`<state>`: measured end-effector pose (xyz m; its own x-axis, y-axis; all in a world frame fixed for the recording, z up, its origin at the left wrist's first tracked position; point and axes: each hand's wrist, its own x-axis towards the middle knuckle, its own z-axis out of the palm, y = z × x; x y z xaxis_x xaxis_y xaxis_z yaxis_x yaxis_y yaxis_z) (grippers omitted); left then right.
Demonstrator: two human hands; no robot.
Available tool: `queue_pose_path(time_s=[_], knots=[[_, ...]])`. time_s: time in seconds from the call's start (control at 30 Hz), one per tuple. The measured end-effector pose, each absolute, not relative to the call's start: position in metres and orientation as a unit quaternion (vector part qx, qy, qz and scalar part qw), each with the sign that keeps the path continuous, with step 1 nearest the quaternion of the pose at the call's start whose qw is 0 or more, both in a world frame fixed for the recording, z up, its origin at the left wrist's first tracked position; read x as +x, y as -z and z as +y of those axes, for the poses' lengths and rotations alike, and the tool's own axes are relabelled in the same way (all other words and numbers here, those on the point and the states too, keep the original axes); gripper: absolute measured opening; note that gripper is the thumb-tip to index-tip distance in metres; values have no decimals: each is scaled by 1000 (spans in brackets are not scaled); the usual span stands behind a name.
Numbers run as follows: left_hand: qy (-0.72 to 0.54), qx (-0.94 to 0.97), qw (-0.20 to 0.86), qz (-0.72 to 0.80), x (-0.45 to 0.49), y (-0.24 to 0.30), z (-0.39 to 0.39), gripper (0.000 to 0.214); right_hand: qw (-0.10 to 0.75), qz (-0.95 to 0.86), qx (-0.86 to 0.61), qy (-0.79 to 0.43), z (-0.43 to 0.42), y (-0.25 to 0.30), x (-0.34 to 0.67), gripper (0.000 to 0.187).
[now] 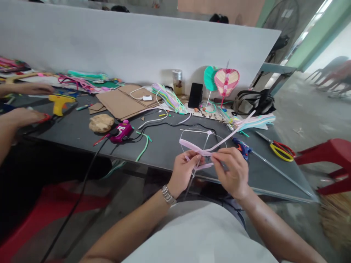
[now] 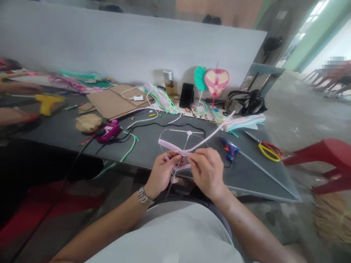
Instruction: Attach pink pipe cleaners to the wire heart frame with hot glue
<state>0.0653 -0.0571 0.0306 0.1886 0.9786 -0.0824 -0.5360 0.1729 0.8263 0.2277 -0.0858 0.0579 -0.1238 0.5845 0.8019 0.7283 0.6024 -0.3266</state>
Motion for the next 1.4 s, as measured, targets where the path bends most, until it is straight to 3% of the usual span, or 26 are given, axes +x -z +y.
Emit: queue_pose_path(time_s=[0.13, 0.27, 0.4, 0.47, 0.67, 0.8, 0.93, 1.07, 1.4], knots=[[-535, 379, 680, 328, 67, -29, -68, 20, 349, -827, -406, 171, -78, -69, 214, 11], [-511, 368, 705, 327, 65, -28, -72, 15, 338, -835, -399, 171, -70, -59, 208, 13], [-510, 326, 724, 330, 59, -28, -64, 17, 435, -801, -407, 58, -85, -60, 214, 11], [-528, 289, 723, 340, 54, -29, -57, 17, 438, -807, -396, -11, -103, -60, 227, 13], [-568, 241, 709, 341, 39, -33, -43, 16, 232, -823, -495, -155, -160, -35, 293, 12], [-559, 242, 717, 338, 44, -31, -49, 16, 189, -810, -547, -97, -158, -44, 292, 17], [-551, 245, 726, 330, 54, -29, -58, 16, 299, -836, -458, 41, -116, -80, 259, 15], [-549, 277, 714, 335, 57, -29, -61, 24, 284, -874, -370, 140, -73, -94, 239, 17], [-549, 236, 727, 339, 56, -26, -62, 24, 234, -896, -348, 148, -55, -76, 235, 24]])
